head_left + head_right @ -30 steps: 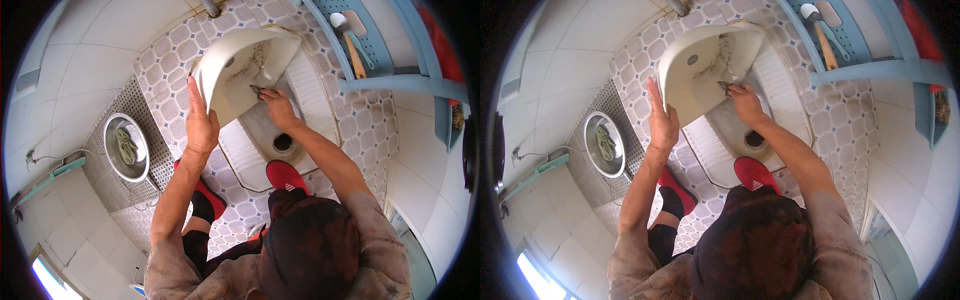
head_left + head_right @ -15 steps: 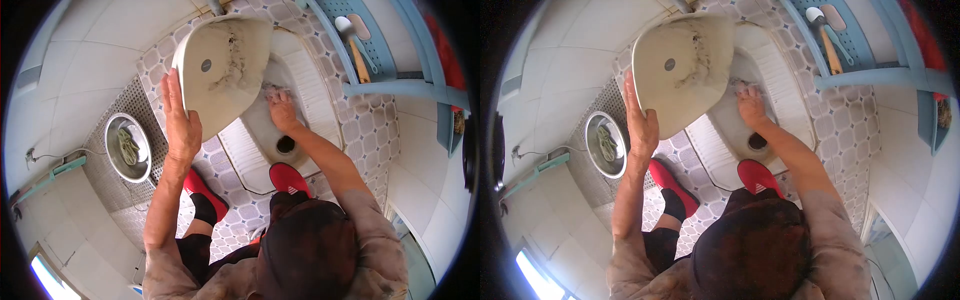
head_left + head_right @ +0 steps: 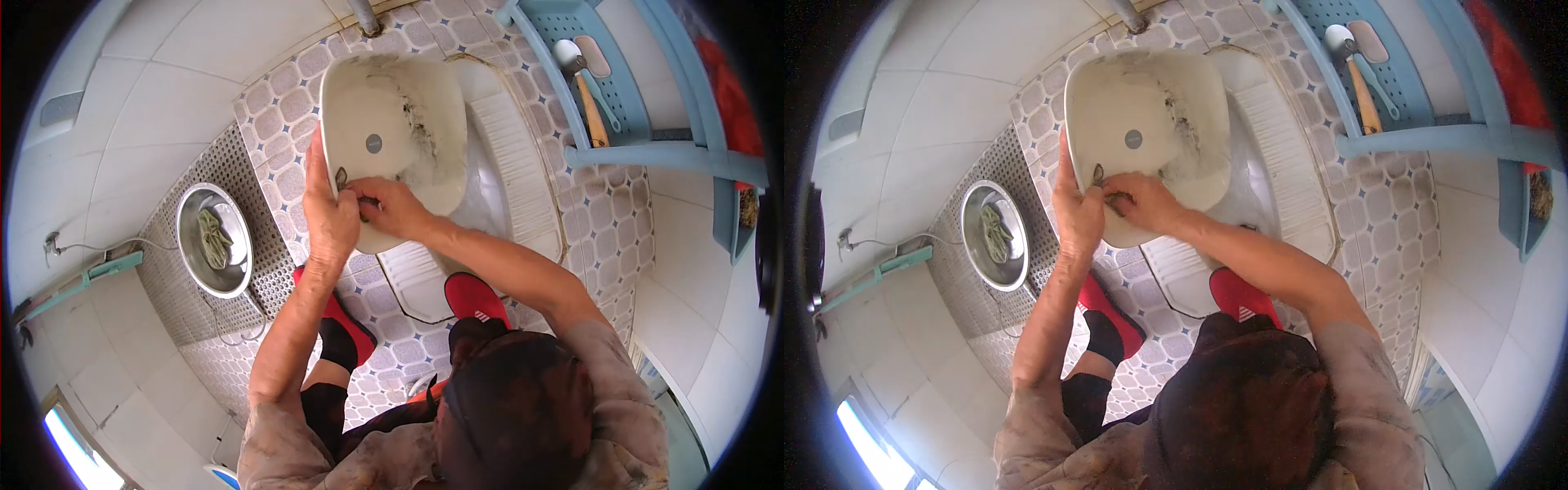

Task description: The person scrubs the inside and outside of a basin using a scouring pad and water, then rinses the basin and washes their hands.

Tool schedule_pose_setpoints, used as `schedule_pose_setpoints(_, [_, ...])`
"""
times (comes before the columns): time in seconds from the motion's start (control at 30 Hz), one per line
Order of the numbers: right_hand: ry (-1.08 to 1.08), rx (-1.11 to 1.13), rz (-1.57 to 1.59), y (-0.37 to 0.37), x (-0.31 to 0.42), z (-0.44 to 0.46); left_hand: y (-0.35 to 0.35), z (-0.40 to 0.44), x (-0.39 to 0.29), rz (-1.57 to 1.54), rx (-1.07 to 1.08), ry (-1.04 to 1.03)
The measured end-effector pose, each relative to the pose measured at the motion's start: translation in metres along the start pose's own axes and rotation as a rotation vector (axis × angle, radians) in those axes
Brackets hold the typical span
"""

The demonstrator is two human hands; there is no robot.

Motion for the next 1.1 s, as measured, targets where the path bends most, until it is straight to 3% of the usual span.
schedule_pose_setpoints(0.03, [0.081, 0.064, -0.161, -0.001, -0.01, 0.005, 0.001, -0.001, 0.001, -0.022, 0.005, 0.134])
schedule_pose_setpoints(0.07, [0.191, 0.103, -0.186, 0.004, -0.021, 0.007, 0.003, -0.001, 0.013, -0.058, -0.03, 0.14])
schedule_pose_setpoints(0.2, [0.179, 0.121, -0.352, 0.027, -0.039, -0.006, 0.005, -0.004, 0.023, -0.176, -0.054, 0.142])
schedule_pose_setpoints(0.27, [-0.059, -0.006, -0.593, 0.048, -0.065, -0.009, 0.004, 0.0, 0.021, -0.155, -0.053, 0.115])
schedule_pose_setpoints(0.3, [-0.062, -0.009, -0.591, 0.053, -0.066, -0.008, 0.003, 0.001, 0.017, -0.128, -0.039, 0.091])
schedule_pose_setpoints(0.4, [-0.129, -0.201, -1.055, 0.062, -0.06, -0.002, -0.008, 0.001, 0.0, -0.013, -0.05, 0.02])
schedule_pose_setpoints(0.43, [-0.131, -0.206, -1.058, 0.053, -0.06, -0.004, -0.011, 0.001, -0.002, -0.016, -0.046, 0.015])
schedule_pose_setpoints(0.5, [-0.275, -0.163, -0.652, 0.03, -0.065, -0.013, -0.016, 0.001, -0.004, 0.019, -0.045, 0.0])
schedule_pose_setpoints(0.57, [-0.175, -0.037, -0.342, 0.009, -0.037, -0.018, -0.021, 0.0, -0.013, 0.044, -0.051, -0.031])
schedule_pose_setpoints(0.67, [-0.259, 0.152, -0.135, 0.008, 0.004, -0.015, -0.023, -0.002, -0.021, 0.085, -0.04, -0.08])
schedule_pose_setpoints(0.7, [-0.259, 0.153, -0.134, 0.007, -0.009, -0.021, -0.023, -0.002, -0.023, 0.104, -0.027, -0.111])
schedule_pose_setpoints(0.77, [0.017, 0.091, -0.496, 0.023, -0.054, -0.029, -0.019, 0.0, -0.019, 0.097, -0.038, -0.083])
schedule_pose_setpoints(0.93, [-0.138, 0.064, -0.888, 0.061, -0.079, -0.038, -0.028, 0.0, -0.018, 0.124, -0.061, -0.115])
schedule_pose_setpoints(0.97, [-0.142, 0.063, -0.888, 0.054, -0.077, -0.043, -0.029, 0.001, -0.018, 0.113, -0.053, -0.116])
schedule_pose_setpoints(1.03, [-0.381, 0.204, -0.408, 0.034, -0.044, -0.049, -0.025, 0.004, -0.019, 0.111, -0.054, -0.106])
schedule_pose_setpoints(1.07, [-0.382, 0.209, -0.401, 0.025, -0.027, -0.051, -0.023, 0.008, -0.021, 0.14, -0.037, -0.118])
schedule_pose_setpoints(1.1, [-0.209, 0.164, -0.361, 0.017, -0.006, -0.052, -0.021, 0.01, -0.024, 0.168, -0.016, -0.13])
Point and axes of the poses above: each hand's wrist, its own z-axis towards the middle knuckle, its own y-axis out of the back of the hand, x = y × z, the point moved 3 cm from there along z, towards the middle knuckle, and after that the axes turned 4 degrees about x, right-handed, at the moved point
